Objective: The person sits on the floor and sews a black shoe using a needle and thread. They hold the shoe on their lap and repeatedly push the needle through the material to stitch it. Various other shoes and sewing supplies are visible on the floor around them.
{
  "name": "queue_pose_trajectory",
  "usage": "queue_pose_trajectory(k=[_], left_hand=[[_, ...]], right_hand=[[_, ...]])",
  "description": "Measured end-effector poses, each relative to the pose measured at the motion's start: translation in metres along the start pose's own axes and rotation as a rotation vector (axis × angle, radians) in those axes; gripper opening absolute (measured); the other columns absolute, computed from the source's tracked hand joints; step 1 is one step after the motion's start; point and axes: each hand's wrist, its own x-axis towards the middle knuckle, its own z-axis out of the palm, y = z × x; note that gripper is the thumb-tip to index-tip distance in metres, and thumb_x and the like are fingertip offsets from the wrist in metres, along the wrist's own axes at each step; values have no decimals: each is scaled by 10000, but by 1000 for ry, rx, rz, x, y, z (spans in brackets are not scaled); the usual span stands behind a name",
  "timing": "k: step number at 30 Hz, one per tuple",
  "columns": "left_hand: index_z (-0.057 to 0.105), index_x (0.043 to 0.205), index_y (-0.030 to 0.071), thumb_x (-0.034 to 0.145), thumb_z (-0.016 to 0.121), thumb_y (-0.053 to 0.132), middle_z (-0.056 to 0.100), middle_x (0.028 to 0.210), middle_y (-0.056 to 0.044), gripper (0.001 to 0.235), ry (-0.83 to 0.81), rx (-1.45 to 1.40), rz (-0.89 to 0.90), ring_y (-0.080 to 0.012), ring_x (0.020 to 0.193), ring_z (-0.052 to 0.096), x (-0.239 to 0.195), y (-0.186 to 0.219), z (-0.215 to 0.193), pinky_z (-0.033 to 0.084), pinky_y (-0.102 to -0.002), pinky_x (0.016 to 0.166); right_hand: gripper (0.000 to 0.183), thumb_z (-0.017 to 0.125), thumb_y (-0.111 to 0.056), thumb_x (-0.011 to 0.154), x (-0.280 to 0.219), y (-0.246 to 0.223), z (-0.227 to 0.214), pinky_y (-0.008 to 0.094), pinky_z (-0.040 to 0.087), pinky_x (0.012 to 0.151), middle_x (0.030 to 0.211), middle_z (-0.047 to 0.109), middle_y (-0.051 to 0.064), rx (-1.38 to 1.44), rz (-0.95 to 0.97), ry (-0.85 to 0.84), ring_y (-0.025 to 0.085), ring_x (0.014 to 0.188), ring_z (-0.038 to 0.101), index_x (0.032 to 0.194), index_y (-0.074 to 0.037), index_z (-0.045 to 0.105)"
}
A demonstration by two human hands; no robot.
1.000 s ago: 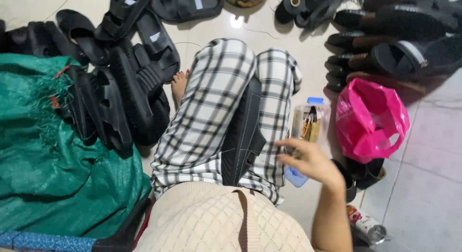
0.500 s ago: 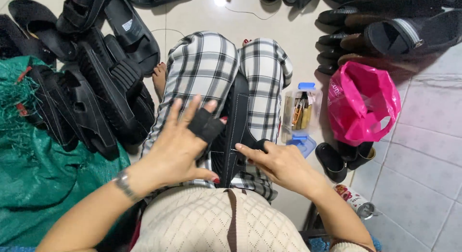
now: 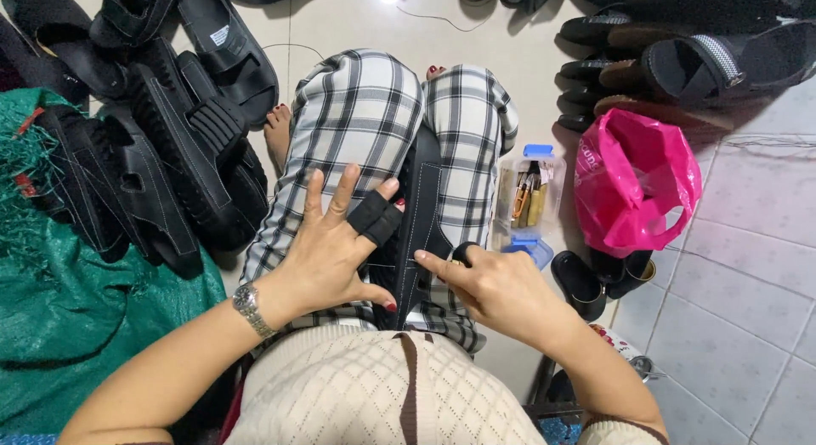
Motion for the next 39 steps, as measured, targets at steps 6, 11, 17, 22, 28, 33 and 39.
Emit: queue_pose_trajectory(k=[6, 11, 17, 22, 28, 33, 39], left_hand=[[624, 1437, 130, 511, 765, 928, 416, 1632, -39, 1231, 146, 70, 50, -361, 1537, -86, 4, -1, 6, -224, -605, 1161], [616, 1437, 130, 509, 701, 951, 514, 1572, -8, 1242, 168, 59, 47, -316, 1550, -23, 6, -2, 4, -197, -565, 1193], [635, 1425, 137, 477, 721, 940, 525, 1568, 10, 1245, 171, 60, 58, -300, 1554, -10, 7, -8, 4, -197, -553, 1197], [640, 1413, 116, 526, 688, 958, 494, 1583, -24, 1224, 183, 64, 66, -310, 1550, -27, 3, -7, 5, -193, -552, 1199], [736, 945, 198, 819, 708, 578, 606, 1403, -3, 402, 392, -155, -109, -377, 1362, 422, -32, 17, 13, 257, -562, 1065], [789, 881, 13, 834, 792, 91, 741, 1160, -149, 90, 158, -1469, -385, -242, 956, 706, -33, 37, -18, 587, -379, 792], [734, 1138, -27, 884, 749, 89, 723, 590, -175, 280, 154, -1501, -763, -143, 481, 651, -25, 45, 4, 568, -246, 496]], right_hand=[[541, 650, -111, 827, 5, -4, 0, 298, 412, 302, 609, 566, 65, -79, -8, -99, 162, 374, 503, 1367, -101, 632], [600, 686, -68, 749, 4, 9, 20, 310, 417, 363, 539, 519, 45, 20, -21, -61, 163, 411, 468, 1347, -91, 647], [503, 767, -89, 742, 10, 10, 38, 312, 366, 351, 504, 459, 7, 81, -66, 92, 134, 399, 423, 1242, -74, 713], [339, 756, -92, 816, 18, -2, 30, 328, 410, 375, 575, 513, 23, 97, -61, 190, 165, 425, 500, 1151, -57, 715], [149, 655, -202, 913, -4, 2, 52, 260, 463, 410, 505, 430, -13, -114, -43, 393, 170, 400, 528, 1036, -173, 733], [98, 592, -229, 953, 2, -10, 40, 259, 438, 424, 553, 387, -20, -287, -40, 434, 162, 446, 519, 908, -198, 673], [61, 553, -224, 931, 3, -7, 44, 297, 445, 455, 608, 424, -29, -354, -38, 363, 177, 505, 549, 901, -188, 593]])
